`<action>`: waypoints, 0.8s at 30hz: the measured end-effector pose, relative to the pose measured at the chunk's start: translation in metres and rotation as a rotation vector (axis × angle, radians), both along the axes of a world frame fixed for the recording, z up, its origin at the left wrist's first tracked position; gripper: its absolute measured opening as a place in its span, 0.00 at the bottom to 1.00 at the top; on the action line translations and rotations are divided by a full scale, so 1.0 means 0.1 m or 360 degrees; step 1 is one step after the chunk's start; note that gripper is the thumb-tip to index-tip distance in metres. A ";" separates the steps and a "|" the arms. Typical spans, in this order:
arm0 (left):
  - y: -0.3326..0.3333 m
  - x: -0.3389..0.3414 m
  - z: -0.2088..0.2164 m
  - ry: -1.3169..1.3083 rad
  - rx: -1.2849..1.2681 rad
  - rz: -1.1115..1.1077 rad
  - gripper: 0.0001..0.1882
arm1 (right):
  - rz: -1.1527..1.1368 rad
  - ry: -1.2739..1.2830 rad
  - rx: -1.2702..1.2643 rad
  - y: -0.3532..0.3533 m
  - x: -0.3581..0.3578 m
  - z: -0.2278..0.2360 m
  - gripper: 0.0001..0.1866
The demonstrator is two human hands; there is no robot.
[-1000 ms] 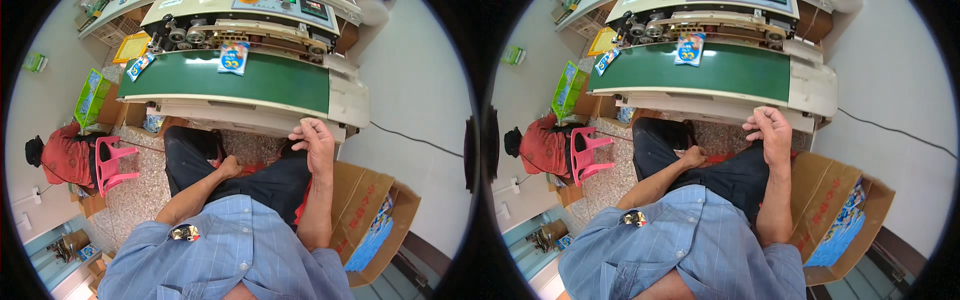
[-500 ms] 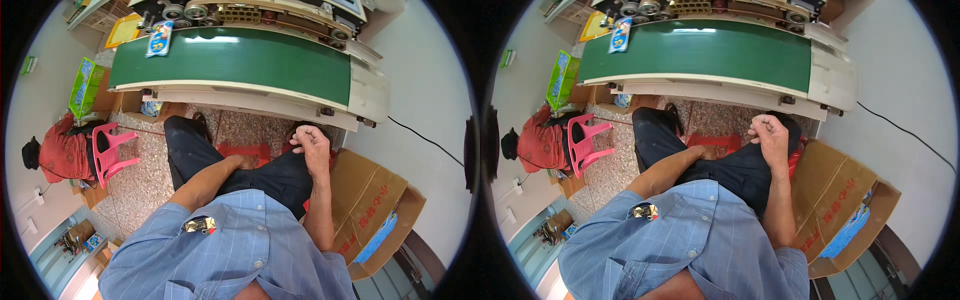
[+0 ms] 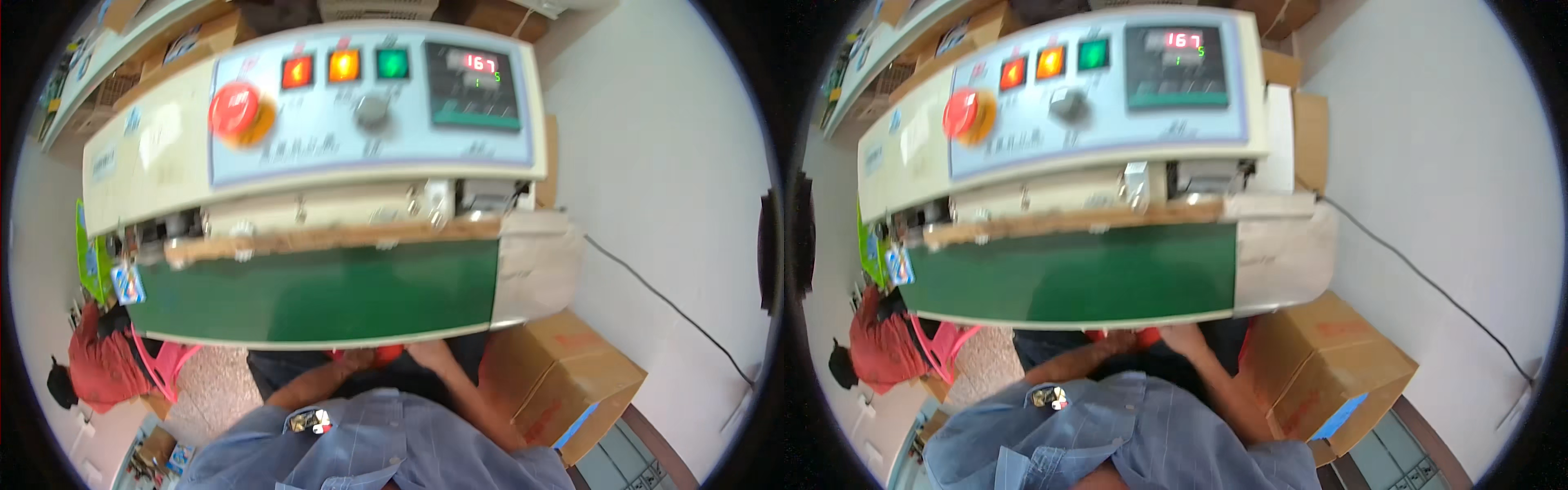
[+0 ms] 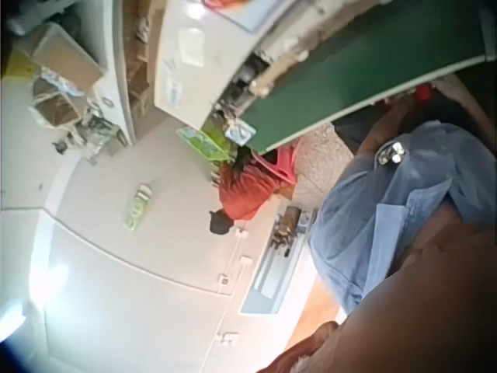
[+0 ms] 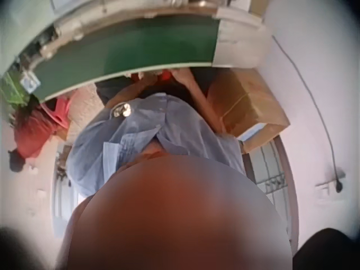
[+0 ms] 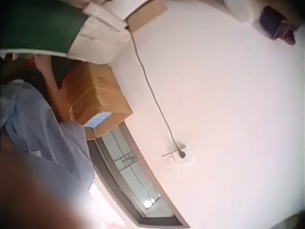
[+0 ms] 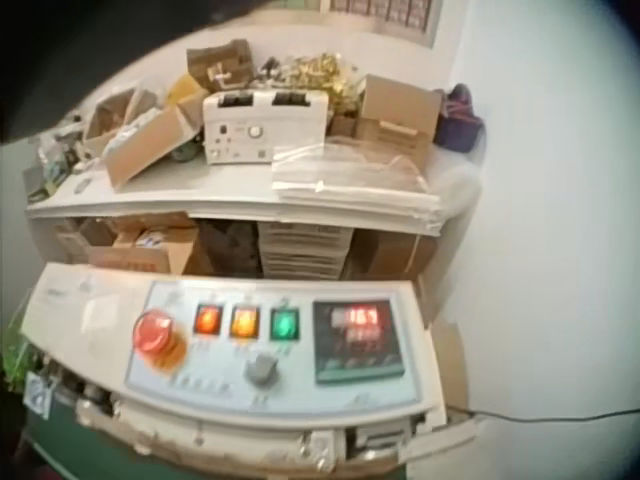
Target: Placing small blue packets onto the conveyor belt of a sealing machine for processing.
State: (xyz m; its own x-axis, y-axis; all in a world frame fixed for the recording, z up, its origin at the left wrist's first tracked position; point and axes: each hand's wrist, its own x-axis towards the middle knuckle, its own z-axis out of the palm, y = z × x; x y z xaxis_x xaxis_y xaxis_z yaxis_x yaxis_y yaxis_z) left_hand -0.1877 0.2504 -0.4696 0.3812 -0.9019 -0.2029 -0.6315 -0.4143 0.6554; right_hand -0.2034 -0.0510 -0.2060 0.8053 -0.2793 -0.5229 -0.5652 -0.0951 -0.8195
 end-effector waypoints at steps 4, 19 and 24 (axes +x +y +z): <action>-0.59 -0.13 1.01 0.1955 -0.0272 0.0521 0.29 | -0.0059 0.0273 -0.0237 -0.21 -0.30 -0.02 0.13; -2.47 1.88 1.91 0.1569 -0.0085 0.0431 0.35 | 0.0033 0.0185 -0.0277 -0.34 -0.03 0.22 0.16; -2.22 1.84 1.82 0.1399 0.0117 0.0111 0.36 | 0.0015 -0.0058 -0.0336 -0.46 0.24 0.58 0.16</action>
